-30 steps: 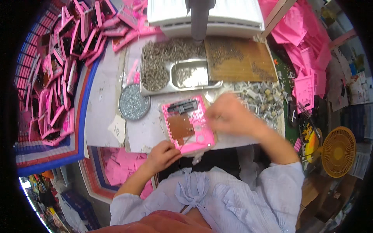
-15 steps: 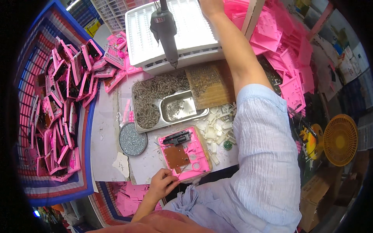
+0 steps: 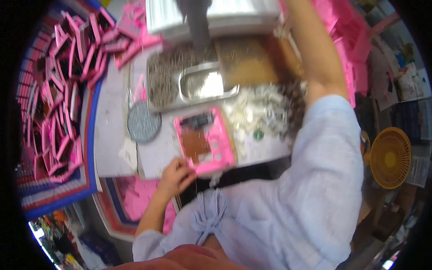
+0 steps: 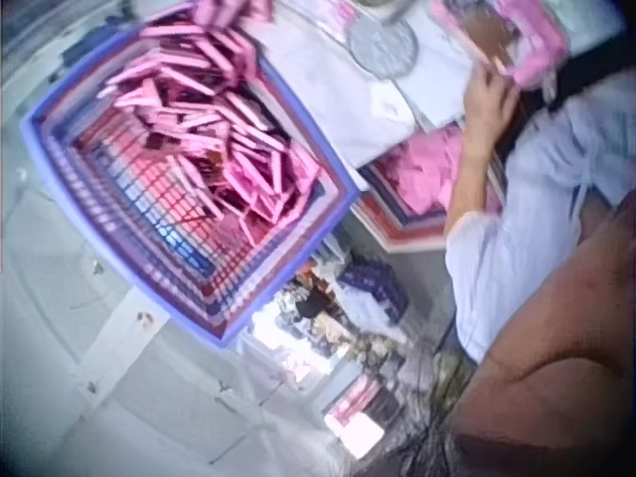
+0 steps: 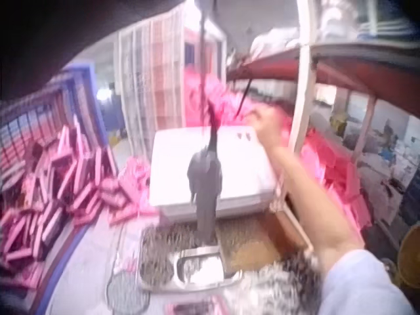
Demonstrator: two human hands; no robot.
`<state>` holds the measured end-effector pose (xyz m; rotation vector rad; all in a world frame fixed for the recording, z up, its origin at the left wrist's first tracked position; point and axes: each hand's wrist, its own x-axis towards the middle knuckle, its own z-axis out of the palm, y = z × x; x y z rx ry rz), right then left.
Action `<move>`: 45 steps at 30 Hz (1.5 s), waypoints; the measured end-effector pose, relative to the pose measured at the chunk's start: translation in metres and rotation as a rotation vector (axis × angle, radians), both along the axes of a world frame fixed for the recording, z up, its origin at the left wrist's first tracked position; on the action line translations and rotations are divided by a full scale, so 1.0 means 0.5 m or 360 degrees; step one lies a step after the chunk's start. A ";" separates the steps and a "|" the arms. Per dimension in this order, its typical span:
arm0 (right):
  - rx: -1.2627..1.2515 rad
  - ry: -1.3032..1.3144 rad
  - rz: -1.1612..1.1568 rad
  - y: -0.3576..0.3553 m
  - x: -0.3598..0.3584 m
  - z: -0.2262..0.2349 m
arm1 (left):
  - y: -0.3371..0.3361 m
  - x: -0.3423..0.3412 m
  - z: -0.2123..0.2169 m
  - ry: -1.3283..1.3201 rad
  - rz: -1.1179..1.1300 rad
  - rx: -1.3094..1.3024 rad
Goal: Assembling internal components and screwing together pink plastic device housings using a power screwdriver and soldering iron.
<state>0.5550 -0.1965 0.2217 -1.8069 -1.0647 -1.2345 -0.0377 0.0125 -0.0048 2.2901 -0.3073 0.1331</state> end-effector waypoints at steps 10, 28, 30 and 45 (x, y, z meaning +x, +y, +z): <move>-0.1033 0.1341 0.1045 -0.073 -0.832 -0.376 | -0.003 -0.007 -0.002 0.0043 0.0035 -0.0124; -0.1023 0.1171 0.1071 -0.116 -0.752 -0.403 | 0.007 0.000 0.025 0.0067 -0.0131 0.0109; -0.1156 0.0997 0.0598 -0.137 -0.695 -0.375 | 0.006 0.013 0.046 0.0183 -0.0200 0.0171; -0.0774 0.1368 -0.0261 -0.203 -0.691 -0.358 | -0.062 0.531 0.040 0.0077 -0.0130 0.0909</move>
